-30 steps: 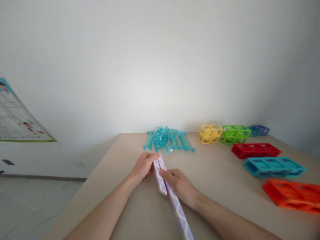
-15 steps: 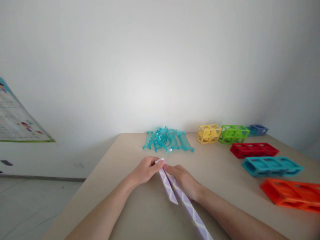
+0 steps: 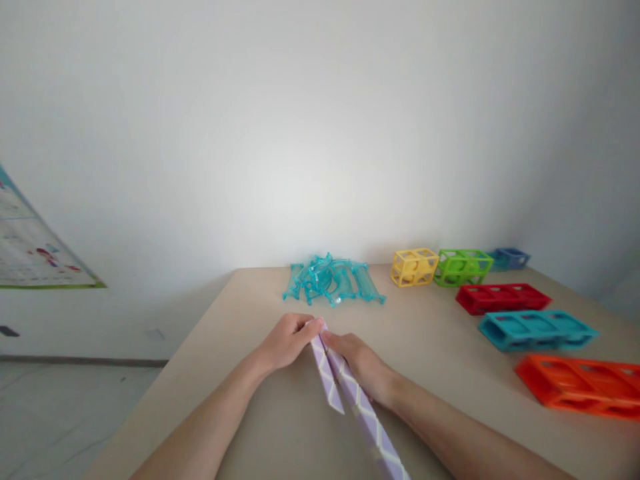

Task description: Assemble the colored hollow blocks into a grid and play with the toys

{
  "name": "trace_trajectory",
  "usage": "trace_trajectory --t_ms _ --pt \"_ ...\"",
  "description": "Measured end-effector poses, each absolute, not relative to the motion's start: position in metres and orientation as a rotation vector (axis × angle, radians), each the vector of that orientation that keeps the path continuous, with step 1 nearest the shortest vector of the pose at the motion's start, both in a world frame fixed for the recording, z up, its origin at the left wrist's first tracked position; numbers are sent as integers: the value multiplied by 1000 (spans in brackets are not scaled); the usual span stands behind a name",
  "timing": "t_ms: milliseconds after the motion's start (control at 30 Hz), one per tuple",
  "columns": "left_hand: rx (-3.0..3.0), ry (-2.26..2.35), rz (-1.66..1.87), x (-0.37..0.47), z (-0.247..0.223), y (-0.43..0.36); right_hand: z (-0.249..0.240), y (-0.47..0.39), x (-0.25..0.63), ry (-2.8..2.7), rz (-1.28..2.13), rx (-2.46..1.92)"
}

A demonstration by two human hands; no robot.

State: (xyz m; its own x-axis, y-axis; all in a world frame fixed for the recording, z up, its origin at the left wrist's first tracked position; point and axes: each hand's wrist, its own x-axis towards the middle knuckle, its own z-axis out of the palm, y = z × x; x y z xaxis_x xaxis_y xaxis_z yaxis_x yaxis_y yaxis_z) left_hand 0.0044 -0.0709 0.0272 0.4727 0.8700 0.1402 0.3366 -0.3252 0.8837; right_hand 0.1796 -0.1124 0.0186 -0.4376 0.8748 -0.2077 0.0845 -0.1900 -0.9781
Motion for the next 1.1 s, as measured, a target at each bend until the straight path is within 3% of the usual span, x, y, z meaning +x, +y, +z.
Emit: trace_trajectory --t_ms 267,700,900,1100 --pt "1516 1072 667 11 18 -68 7 -111 173 -1468 1532 -1136" --pt "2032 1090 813 8 19 -69 22 -107 178 -1188 1708 -1021" --pt "2173 1085 811 2 23 -68 17 -97 182 -1110 2132 -696" --pt "1866 823 905 5 25 -74 18 -94 187 -897 2375 -308"
